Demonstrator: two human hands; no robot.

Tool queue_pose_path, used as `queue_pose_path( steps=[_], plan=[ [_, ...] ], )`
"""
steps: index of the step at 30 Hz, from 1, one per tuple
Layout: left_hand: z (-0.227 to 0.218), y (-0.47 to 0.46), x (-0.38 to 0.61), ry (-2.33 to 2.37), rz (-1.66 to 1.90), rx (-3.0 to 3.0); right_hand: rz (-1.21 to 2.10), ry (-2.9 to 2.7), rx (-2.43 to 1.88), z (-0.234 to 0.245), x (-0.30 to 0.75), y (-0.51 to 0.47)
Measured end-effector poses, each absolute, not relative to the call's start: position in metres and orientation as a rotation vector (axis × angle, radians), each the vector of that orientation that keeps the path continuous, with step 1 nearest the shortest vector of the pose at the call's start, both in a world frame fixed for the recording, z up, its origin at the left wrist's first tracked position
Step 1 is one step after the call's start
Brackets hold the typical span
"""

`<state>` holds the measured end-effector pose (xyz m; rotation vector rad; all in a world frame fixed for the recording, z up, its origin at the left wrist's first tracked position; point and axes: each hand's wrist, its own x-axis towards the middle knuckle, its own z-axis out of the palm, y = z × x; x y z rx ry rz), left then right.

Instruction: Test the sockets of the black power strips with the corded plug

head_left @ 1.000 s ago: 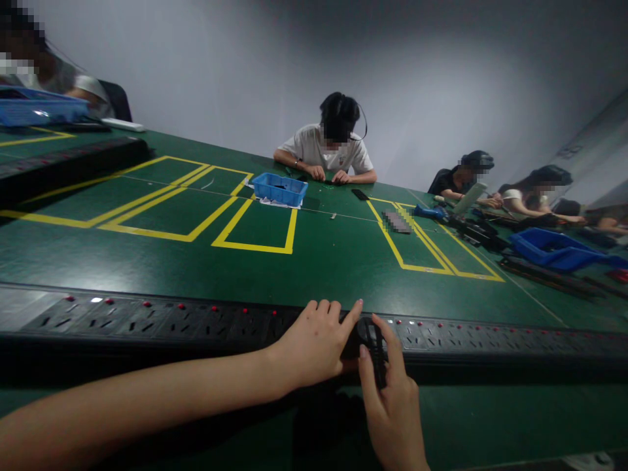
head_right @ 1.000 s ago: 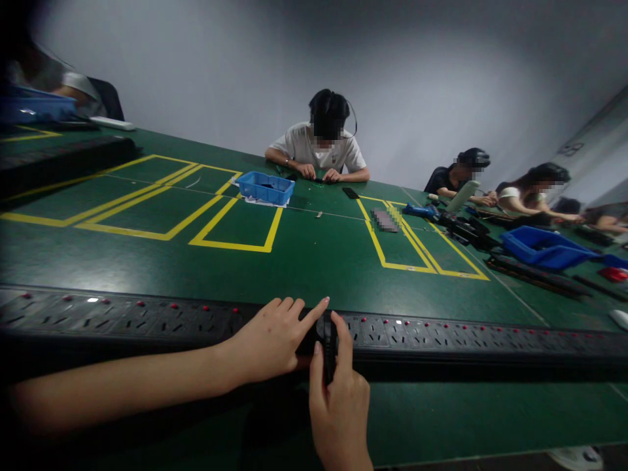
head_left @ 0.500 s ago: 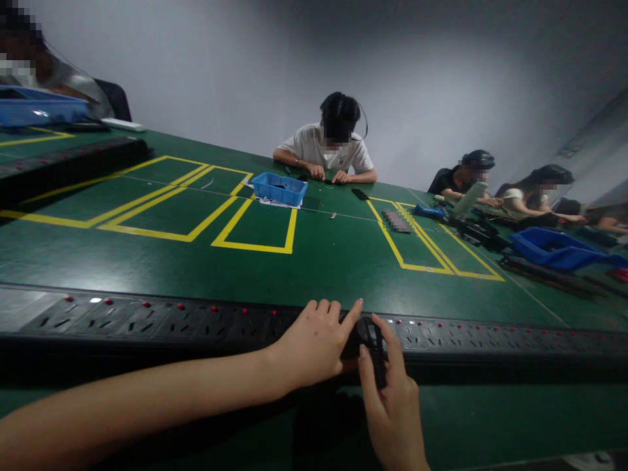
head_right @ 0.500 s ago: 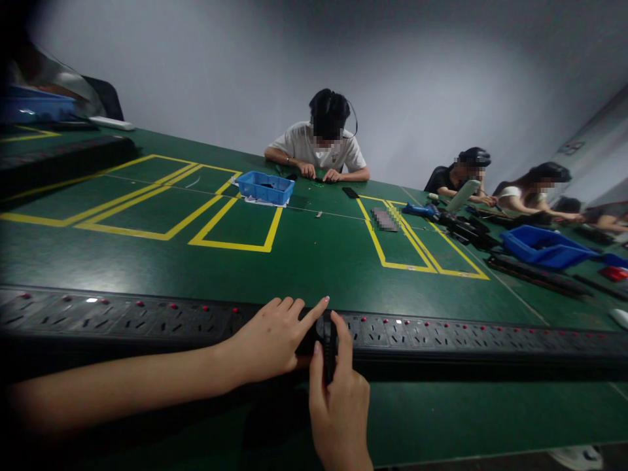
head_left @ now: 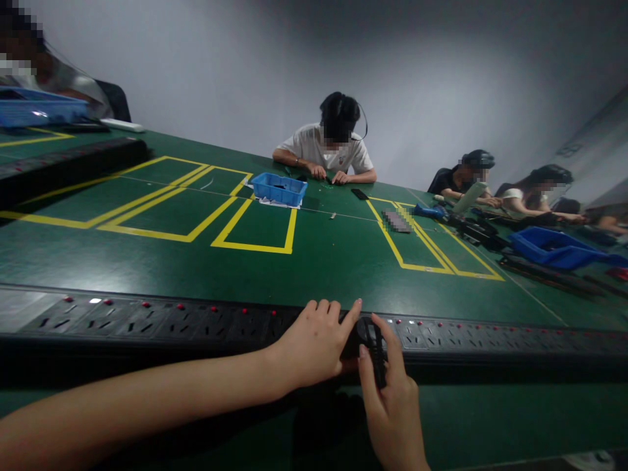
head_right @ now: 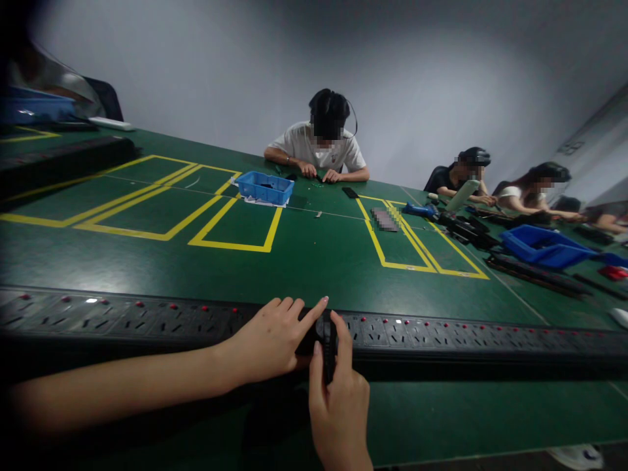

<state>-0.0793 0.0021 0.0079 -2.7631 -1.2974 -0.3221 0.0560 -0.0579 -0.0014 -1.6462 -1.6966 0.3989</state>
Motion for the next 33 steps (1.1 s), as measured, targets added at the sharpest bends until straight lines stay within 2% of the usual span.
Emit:
queue_pose_path(
  steps=[33],
  plan=[
    [0.0081, 0.0029, -0.0793, -1.299, -0.313, -2.775, 0.417, -1.680, -1.634, -0.0035, 0.0561, -0.0585]
  ],
)
